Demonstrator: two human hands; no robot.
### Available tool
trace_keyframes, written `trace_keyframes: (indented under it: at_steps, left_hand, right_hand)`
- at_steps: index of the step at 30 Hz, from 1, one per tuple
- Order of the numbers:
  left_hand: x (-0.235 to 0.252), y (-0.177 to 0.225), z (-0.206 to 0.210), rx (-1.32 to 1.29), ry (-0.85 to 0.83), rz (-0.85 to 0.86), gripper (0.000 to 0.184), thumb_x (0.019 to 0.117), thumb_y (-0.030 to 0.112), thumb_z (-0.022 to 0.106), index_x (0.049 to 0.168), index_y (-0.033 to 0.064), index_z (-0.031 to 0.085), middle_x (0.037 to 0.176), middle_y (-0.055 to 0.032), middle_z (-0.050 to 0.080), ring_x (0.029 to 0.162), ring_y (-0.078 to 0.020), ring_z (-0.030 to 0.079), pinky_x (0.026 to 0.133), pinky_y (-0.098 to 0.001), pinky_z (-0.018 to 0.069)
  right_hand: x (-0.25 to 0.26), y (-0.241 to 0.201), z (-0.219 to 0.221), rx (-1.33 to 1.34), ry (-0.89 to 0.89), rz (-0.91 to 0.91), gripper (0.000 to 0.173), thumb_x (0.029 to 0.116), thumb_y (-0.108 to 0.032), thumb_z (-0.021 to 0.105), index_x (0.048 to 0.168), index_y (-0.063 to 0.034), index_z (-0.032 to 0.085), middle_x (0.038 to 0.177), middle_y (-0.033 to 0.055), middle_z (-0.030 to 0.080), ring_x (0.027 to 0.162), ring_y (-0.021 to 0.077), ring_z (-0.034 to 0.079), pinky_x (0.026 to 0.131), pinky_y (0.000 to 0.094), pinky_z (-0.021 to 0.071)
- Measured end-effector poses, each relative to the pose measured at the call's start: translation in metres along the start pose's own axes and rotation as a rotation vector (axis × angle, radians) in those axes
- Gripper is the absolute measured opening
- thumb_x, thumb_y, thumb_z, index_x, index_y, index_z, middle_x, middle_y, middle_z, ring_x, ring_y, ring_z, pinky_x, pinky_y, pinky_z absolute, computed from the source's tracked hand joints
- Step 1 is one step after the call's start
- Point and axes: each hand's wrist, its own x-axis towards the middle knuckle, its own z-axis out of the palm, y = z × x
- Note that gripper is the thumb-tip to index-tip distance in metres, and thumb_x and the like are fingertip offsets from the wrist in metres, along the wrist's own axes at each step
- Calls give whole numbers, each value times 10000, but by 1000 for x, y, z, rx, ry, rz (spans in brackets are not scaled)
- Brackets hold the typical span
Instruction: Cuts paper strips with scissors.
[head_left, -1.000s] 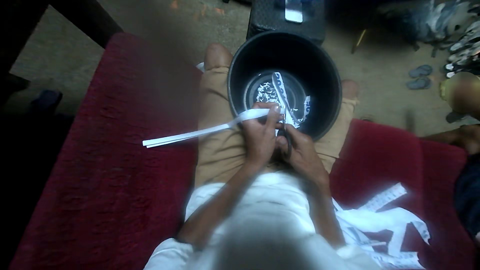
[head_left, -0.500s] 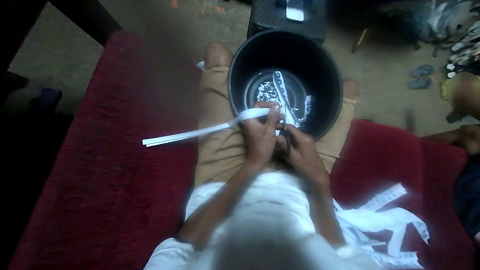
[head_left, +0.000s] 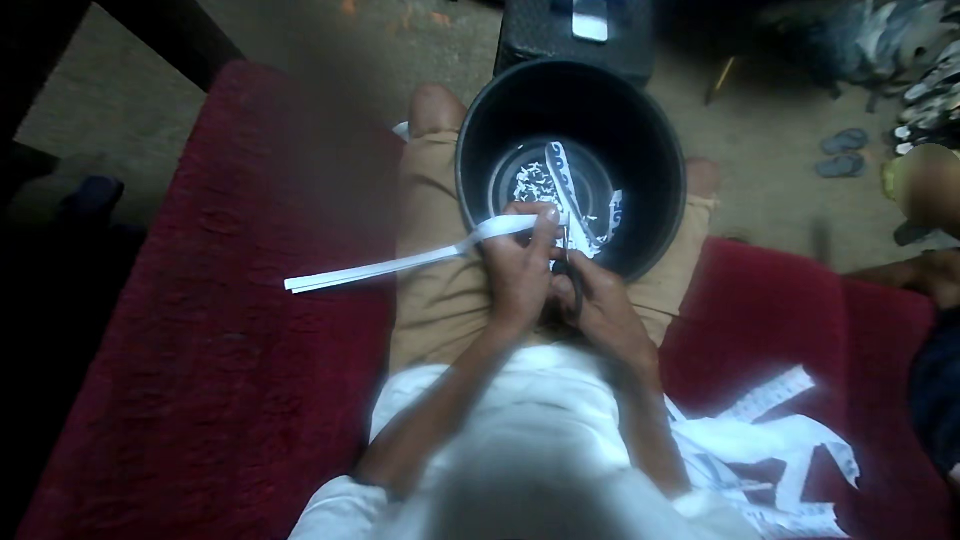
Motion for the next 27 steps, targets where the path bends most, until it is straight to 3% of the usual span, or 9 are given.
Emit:
trace_keyframes:
  at_steps: [6, 10, 15, 18, 22, 25, 27]
  left_hand:
    - [6, 0, 4, -3, 36, 18, 115, 1037, 168, 619, 1106, 79, 641, 859, -23, 652, 658, -83, 632, 593, -215, 567]
    - [0, -1, 1, 23, 7, 2, 147, 1036, 244, 629, 1132, 133, 636, 845, -27, 645, 611, -101, 616, 545, -230, 557]
    - [5, -2, 5, -2, 36, 21, 115, 1037, 162, 618, 1109, 75, 641, 866, -22, 659, 670, -82, 643, 609, -215, 575]
    - [2, -3, 3, -1, 15, 20, 123, 1038, 200, 622, 1117, 105, 629, 849, -27, 650, 634, -89, 632, 574, -220, 570]
    - [5, -2, 4, -4, 29, 27, 113, 1038, 156, 615, 1112, 74, 637, 865, -26, 659, 666, -83, 645, 604, -218, 579]
    - [0, -1, 2, 14, 1, 1, 141, 1039, 233, 624, 1136, 131, 629, 840, -29, 646, 619, -100, 624, 549, -228, 560]
    - [3, -1, 3, 6, 8, 10, 122, 1036, 174, 621, 1127, 92, 634, 869, -29, 654, 667, -95, 642, 599, -231, 578]
  right_hand:
    - [1, -1, 0, -12, 8, -2, 474, 1047, -514, 493, 1275, -116, 610, 711, -7, 580, 510, 91, 533, 449, 267, 488]
    - [1, 0, 0, -14, 18, -6, 463, 1054, -506, 477, 1257, -112, 611, 701, -2, 568, 501, 94, 521, 443, 270, 481]
    - [1, 0, 0, -7, 22, -18, 477, 1048, -523, 485, 1234, -103, 615, 697, -3, 564, 497, 89, 519, 441, 263, 480]
    - [1, 0, 0, -3, 27, -11, 467, 1052, -506, 486, 1250, -102, 615, 710, 4, 574, 501, 94, 524, 441, 265, 483]
    - [2, 2, 1, -13, 34, -21, 424, 1064, -456, 488, 1249, -96, 615, 701, 5, 574, 495, 95, 523, 438, 263, 481]
    - [1, 2, 0, -16, 33, -13, 414, 1065, -448, 489, 1262, -109, 618, 704, 7, 579, 498, 101, 523, 438, 270, 480]
    - [1, 2, 0, -17, 36, -8, 401, 1063, -440, 498, 1264, -115, 618, 697, 7, 577, 494, 102, 522, 438, 271, 478]
